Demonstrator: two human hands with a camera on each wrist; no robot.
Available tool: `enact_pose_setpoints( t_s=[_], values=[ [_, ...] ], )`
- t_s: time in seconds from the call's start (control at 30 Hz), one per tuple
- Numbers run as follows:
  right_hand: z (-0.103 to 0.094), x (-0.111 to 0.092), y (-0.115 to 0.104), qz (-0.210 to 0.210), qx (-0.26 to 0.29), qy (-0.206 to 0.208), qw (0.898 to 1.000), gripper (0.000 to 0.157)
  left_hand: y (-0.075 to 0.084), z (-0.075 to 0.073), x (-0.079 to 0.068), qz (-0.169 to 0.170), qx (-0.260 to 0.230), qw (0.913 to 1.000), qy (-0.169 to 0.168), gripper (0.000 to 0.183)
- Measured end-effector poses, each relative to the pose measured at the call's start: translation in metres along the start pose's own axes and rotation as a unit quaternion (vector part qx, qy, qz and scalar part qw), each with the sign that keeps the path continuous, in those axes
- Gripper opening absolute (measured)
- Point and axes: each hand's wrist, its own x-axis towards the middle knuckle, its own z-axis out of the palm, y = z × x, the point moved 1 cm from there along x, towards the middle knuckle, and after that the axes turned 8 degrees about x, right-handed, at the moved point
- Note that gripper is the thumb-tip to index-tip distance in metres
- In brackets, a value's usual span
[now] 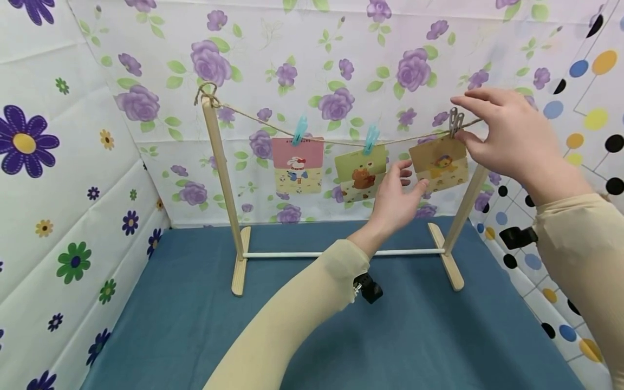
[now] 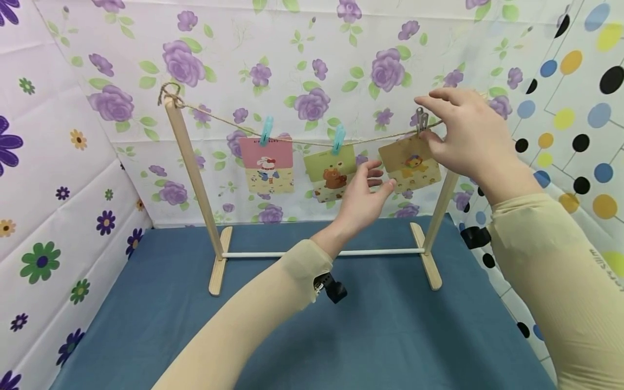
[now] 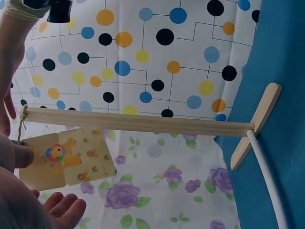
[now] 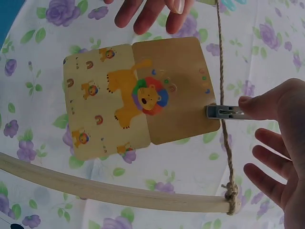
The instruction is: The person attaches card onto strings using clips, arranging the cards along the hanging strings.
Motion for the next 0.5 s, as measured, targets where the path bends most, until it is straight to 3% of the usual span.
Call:
enact_pose_setpoints(
  t_s=[0.17, 0.5],
  values=[
    [0.003, -0.002, -0.002, -0.008, 0.000, 0.028, 1.000, 0.059, -0.003, -0.001, -0.004, 0.008, 0.000, 1.0000, -0.001, 0.054],
    [0.014, -0.007, -0.002, -0.023, 0.001, 0.045, 0.999, 0.053, -0.010, -0.003, -0.008, 0.002, -0.003, 1.0000, -0.001, 0.049]
  ],
)
